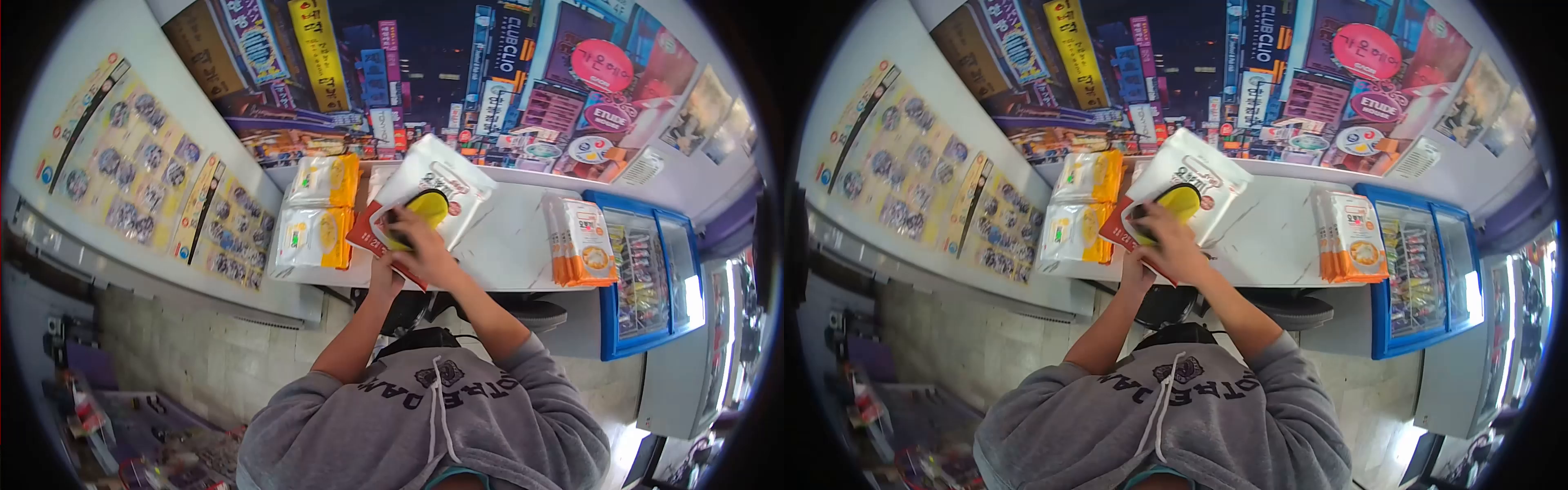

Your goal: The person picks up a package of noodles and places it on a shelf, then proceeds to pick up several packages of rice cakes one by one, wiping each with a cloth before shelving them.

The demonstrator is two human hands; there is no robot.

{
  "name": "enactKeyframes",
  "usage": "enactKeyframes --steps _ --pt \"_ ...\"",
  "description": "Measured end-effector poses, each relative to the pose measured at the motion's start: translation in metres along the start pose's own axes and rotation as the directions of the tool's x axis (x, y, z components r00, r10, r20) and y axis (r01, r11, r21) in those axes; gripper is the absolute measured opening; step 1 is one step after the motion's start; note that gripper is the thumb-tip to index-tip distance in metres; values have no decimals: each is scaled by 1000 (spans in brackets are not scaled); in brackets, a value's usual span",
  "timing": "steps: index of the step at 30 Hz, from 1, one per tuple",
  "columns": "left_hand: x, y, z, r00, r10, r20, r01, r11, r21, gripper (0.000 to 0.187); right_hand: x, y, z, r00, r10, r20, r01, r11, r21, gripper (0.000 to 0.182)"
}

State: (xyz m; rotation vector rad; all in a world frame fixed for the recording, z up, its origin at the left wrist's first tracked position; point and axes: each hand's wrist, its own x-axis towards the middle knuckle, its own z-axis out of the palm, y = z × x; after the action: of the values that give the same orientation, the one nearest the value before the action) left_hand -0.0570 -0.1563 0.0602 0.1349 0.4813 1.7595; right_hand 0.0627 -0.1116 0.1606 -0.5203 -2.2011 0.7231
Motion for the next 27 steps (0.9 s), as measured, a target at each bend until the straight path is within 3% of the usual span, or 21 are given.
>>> enactKeyframes --steps 1,3,4,6,7,9,11,12,13,15,17,19,21,23,24,27 --pt "-12 4 9 999 25 34 -24 1000 -12 55 3 -11 10 993 -77 92 102 947 -305 46" --pt "-44 13 45 986 166 12 -166 986 5 55 18 -6 9 977 -196 85 213 914 -345 45" --pt "-55 20 51 980 192 53 -197 973 117 56 31 -1 6 953 -295 69 297 865 -404 44" --pt "-82 30 51 971 231 54 -237 939 250 57 65 22 -13 947 -313 71 297 771 -563 44" --pt "-96 32 51 963 266 35 -266 932 247 57 78 21 -13 975 -162 -155 109 946 -305 44" --pt "-115 39 51 951 308 8 -296 905 306 60 84 -2 8 970 -215 -111 198 969 -151 42" --pt "-128 53 42 929 371 -12 -350 887 302 61 59 -63 42 927 -373 19 374 927 -39 42" --pt "-135 62 32 895 446 -18 -429 872 237 59 38 -82 67 902 -426 73 423 905 51 50" --pt "-144 72 24 855 518 -28 -506 845 171 57 20 -104 75 859 -505 85 508 861 -16 52" --pt "-174 92 13 834 550 -52 -535 828 169 61 1 -123 89 855 -488 177 478 873 98 50" --pt "-204 109 -1 831 556 -14 -529 799 286 63 2 -130 85 830 -520 201 542 837 -76 47" --pt "-235 121 4 807 590 -30 -560 780 280 61 25 -141 91 962 -222 158 245 960 -139 47" --pt "-262 134 -5 805 587 -86 -543 788 292 61 51 -157 109 937 -345 -51 336 933 -127 49" --pt "-286 158 -14 779 624 -60 -583 757 295 61 43 -194 157 906 -423 -3 423 906 24 52" --pt "-298 173 -25 761 646 -57 -598 733 323 61 26 -225 177 903 -421 91 383 881 278 54" --pt "-338 210 -48 703 710 -41 -679 687 258 62 -25 -290 203 806 -563 185 528 824 206 68"
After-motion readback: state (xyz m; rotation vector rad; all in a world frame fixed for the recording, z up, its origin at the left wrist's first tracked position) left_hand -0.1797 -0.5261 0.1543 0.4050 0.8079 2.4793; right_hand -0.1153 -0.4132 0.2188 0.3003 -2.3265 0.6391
